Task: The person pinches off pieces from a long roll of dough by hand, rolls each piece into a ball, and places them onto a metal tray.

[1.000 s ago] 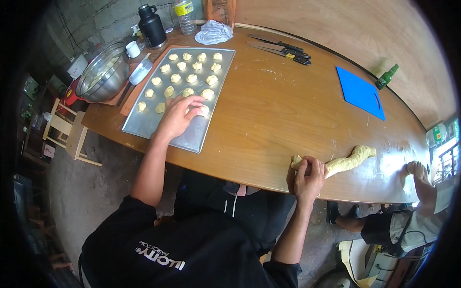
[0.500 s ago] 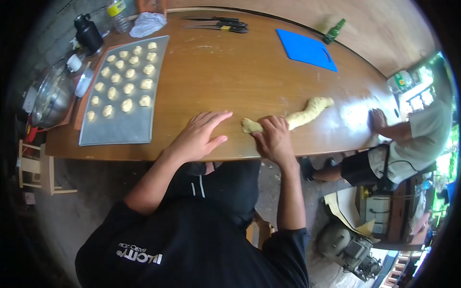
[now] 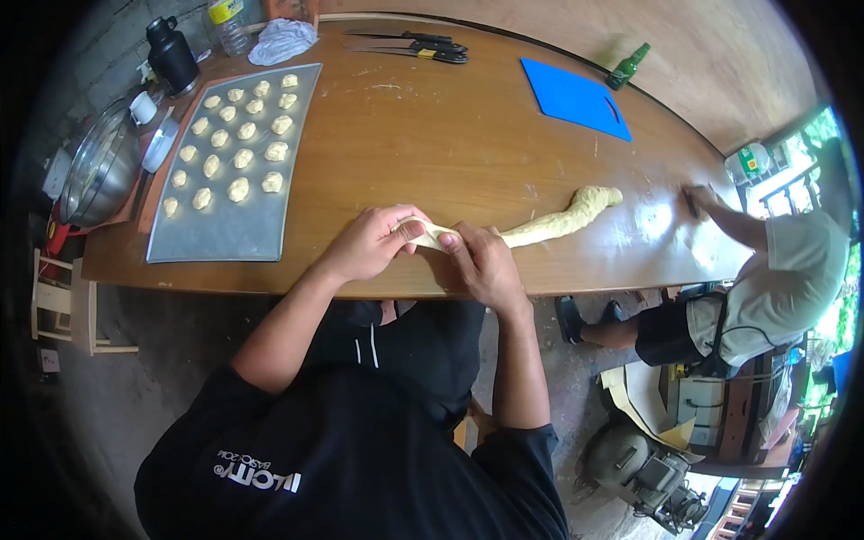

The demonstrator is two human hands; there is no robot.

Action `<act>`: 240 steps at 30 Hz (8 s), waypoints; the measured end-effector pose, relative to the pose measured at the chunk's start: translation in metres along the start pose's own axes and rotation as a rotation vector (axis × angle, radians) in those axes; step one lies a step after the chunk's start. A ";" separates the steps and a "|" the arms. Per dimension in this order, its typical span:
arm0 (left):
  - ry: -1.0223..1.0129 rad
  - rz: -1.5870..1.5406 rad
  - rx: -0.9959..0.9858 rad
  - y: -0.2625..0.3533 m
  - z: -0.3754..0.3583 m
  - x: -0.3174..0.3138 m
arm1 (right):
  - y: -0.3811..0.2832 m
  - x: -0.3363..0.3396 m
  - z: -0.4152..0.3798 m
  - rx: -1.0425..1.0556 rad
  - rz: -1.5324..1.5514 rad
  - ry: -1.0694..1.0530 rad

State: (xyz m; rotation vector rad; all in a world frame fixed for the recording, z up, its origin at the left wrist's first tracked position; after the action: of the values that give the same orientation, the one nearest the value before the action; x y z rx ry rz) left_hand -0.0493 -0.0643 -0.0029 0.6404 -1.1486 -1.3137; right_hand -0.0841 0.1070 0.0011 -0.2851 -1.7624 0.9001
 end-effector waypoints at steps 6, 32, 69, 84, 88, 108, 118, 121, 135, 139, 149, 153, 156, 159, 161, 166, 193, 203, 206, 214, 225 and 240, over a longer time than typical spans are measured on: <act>0.071 -0.175 0.193 -0.021 -0.007 0.012 | -0.063 -0.010 -0.016 0.383 -0.265 0.326; 0.242 0.793 -0.801 0.088 0.017 0.008 | -0.040 -0.002 -0.021 0.040 0.394 -0.063; 0.632 -0.693 0.033 -0.016 -0.031 0.078 | -0.011 -0.011 -0.014 0.190 -0.248 0.588; 0.419 -0.967 0.011 -0.004 -0.038 0.050 | -0.058 0.015 -0.041 0.304 -0.277 0.798; 0.299 -0.930 0.052 0.006 -0.037 0.028 | -0.110 -0.020 -0.040 0.438 -0.021 0.340; 0.392 0.355 -0.384 0.066 -0.048 0.056 | -0.049 -0.065 -0.006 0.022 1.075 -0.119; 0.369 0.284 -0.416 0.064 -0.049 0.054 | -0.049 -0.061 -0.007 0.019 0.947 -0.071; 0.389 -0.260 -0.241 0.039 -0.049 0.060 | -0.071 -0.017 -0.033 0.110 0.586 0.330; 0.270 -0.491 -0.004 0.038 -0.049 0.042 | -0.084 -0.008 -0.038 0.298 0.509 0.284; 0.330 -0.443 -0.047 0.040 -0.049 0.046 | -0.037 0.006 -0.028 0.086 1.164 0.331; 0.477 -0.610 0.080 0.010 -0.063 0.059 | 0.019 0.051 -0.024 0.095 1.387 0.437; 0.415 -0.864 0.082 0.009 -0.062 0.052 | -0.004 0.044 -0.023 0.025 0.918 0.413; 0.393 -0.937 0.044 0.005 -0.060 0.048 | -0.008 0.054 -0.021 -0.050 0.016 0.613; 0.468 -0.696 -0.040 0.004 -0.063 0.059 | -0.010 0.048 -0.022 0.072 -0.234 0.602; 0.463 -0.745 -0.007 0.007 -0.064 0.062 | 0.002 0.033 -0.020 0.053 -0.385 0.534; 0.691 -1.298 0.192 -0.023 -0.064 0.052 | -0.002 0.023 -0.027 0.057 -0.457 0.488; 0.481 -1.373 0.149 -0.038 -0.071 0.010 | -0.006 0.022 -0.036 0.137 -0.483 0.302; 0.328 -1.367 0.163 -0.010 -0.072 0.001 | 0.014 0.023 0.003 -0.035 -0.325 0.276; 0.185 -1.426 0.067 -0.037 -0.078 0.000 | 0.008 0.028 0.004 -0.012 -0.201 0.366; 0.432 -0.975 0.289 -0.012 -0.075 0.016 | 0.012 0.043 -0.002 -0.200 -0.054 0.093; 0.515 -1.066 0.295 -0.022 -0.080 0.040 | -0.023 0.042 -0.021 0.062 -0.141 0.368; 0.233 -0.831 0.129 0.003 -0.086 0.047 | -0.047 0.016 -0.036 0.084 0.020 0.280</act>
State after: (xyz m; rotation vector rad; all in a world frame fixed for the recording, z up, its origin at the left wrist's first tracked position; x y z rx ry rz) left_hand 0.0230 -0.1282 -0.0181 1.4247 -0.7898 -1.7902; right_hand -0.0478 0.0999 0.0494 -0.3563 -1.4632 0.8999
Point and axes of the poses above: each hand's wrist, its own z-axis towards the middle knuckle, its own x-axis out of the back of the hand, y = z × x, the point moved 9 cm from there along z, towards the middle knuckle, and after that the axes turned 15 degrees about -x, right-handed, at the moved point
